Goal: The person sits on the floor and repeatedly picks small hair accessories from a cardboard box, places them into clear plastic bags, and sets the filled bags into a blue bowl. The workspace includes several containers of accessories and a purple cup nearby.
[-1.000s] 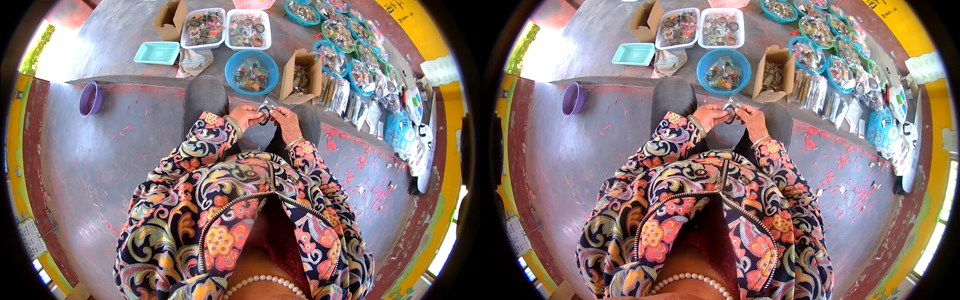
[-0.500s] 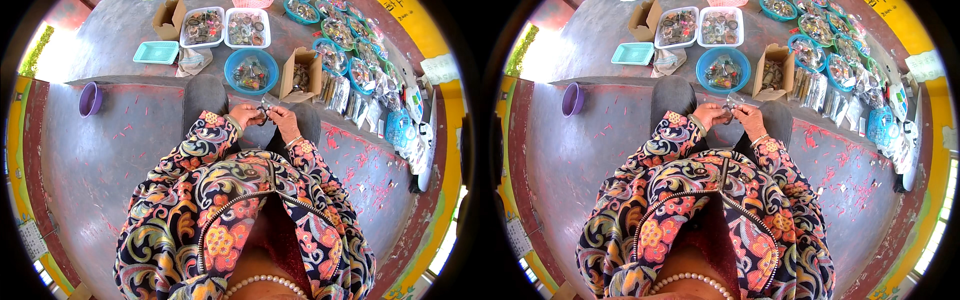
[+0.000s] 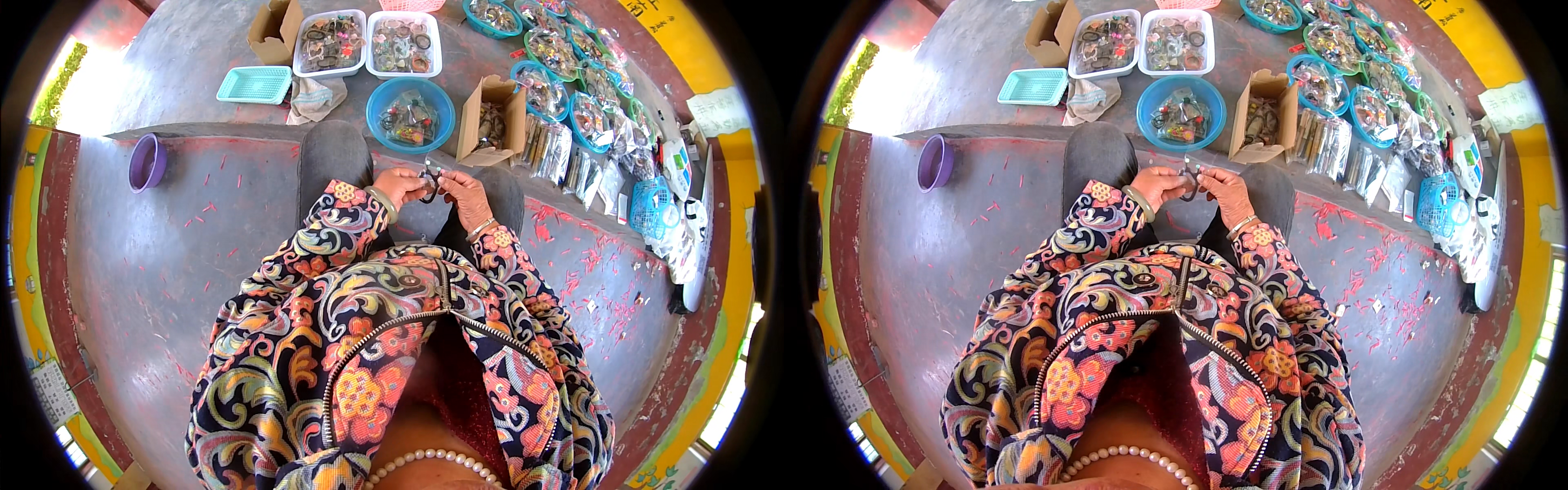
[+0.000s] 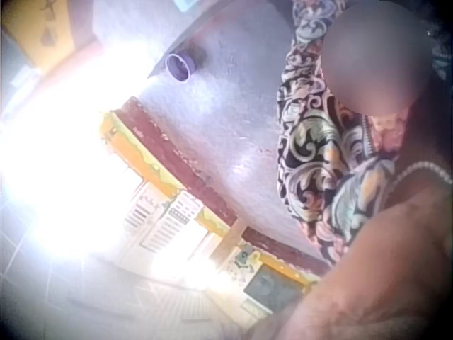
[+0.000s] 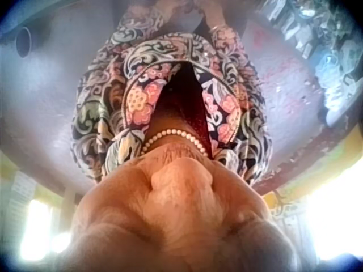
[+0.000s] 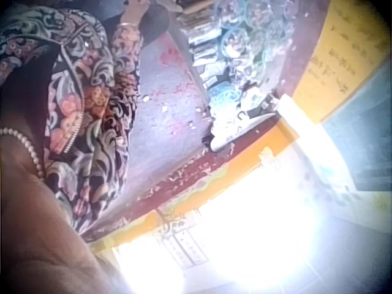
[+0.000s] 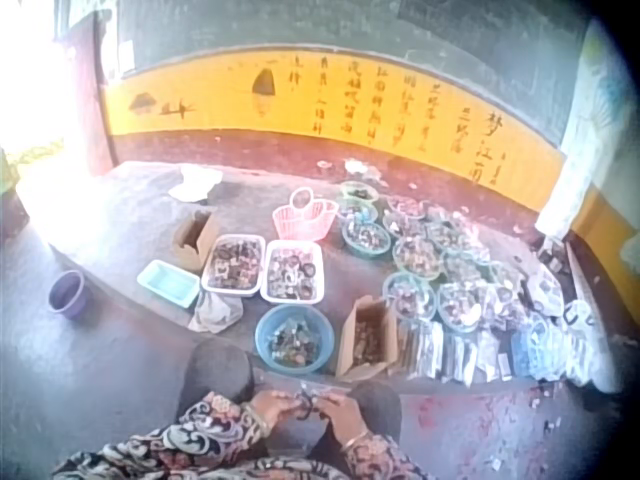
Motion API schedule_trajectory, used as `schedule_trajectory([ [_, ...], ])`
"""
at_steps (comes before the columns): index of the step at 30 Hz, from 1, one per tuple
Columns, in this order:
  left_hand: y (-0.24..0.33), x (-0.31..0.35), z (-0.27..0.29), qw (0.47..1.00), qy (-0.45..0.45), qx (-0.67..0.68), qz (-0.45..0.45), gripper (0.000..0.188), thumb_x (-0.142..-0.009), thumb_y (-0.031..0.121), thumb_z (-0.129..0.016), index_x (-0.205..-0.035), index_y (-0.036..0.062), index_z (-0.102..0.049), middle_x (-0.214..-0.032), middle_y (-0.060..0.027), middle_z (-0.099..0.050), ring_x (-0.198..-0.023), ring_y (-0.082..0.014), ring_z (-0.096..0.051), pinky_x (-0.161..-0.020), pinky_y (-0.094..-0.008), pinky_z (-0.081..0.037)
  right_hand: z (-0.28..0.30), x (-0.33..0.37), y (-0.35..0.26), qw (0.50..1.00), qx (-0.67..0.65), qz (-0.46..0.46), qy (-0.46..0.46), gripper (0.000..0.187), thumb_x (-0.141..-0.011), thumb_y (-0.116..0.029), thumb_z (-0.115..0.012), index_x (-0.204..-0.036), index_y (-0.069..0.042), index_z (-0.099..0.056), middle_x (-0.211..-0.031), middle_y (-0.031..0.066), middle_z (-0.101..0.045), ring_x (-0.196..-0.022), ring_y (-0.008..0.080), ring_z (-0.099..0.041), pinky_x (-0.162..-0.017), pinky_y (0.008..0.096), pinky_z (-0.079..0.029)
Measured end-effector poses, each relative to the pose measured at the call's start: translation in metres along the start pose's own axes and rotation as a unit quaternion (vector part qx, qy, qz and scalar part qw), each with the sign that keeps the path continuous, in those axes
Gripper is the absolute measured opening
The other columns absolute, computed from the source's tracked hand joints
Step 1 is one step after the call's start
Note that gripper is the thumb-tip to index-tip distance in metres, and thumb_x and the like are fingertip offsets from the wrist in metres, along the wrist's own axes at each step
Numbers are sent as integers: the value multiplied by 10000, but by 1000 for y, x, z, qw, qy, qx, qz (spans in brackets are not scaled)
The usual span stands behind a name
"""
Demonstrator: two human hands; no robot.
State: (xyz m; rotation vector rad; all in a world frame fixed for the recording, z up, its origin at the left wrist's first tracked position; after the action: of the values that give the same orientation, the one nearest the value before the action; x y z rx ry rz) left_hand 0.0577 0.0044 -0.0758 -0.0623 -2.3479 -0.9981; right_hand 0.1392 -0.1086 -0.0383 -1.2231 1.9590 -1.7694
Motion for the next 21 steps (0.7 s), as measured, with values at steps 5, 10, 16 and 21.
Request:
schedule_trajectory([
  [5,1,0,1,1000,3,5,-2,95,-751,31,-568,-824,-25,-542,-802,-98,-595,-716,-153,-596,-638,-219,-502,0,-2,2,999,39,12,-30,162,-746,-161,-611,-810,-14,-589,-685,6,-557,-615,74,-496,-538,191,-363],
  [10,6,2,0,999,13,-35,-13,94,-750,37,-572,-823,-16,-544,-801,-89,-593,-719,-148,-592,-637,-227,-499,-2,-1,1,1000,23,4,-19,165,-752,-184,-604,-798,-25,-592,-676,1,-555,-612,69,-489,-534,194,-359],
  [16,0,-1,-3,997,-42,-57,-15,114,-761,62,-571,-849,-5,-544,-833,-76,-592,-735,-143,-590,-628,-224,-493,1,-2,2,1000,11,0,12,154,-761,-202,-592,-760,-48,-599,-643,-11,-546,-594,54,-472,-517,191,-342],
  [21,9,14,-16,999,-1,-30,24,165,-786,94,-552,-922,3,-531,-855,-56,-587,-762,-135,-589,-590,-216,-492,1,-2,4,999,45,11,-14,135,-761,-189,-585,-751,-55,-598,-631,-21,-537,-578,50,-459,-514,194,-334],
])
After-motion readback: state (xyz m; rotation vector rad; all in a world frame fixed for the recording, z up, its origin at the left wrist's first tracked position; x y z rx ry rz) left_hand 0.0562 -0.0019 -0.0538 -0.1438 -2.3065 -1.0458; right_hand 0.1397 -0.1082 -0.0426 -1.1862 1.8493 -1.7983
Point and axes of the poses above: each hand's wrist, its own x-axis away from the middle knuckle, its own z-axis out of the back of the hand, y = z × x, the point moved 6 cm from there along -x, towards the middle knuckle
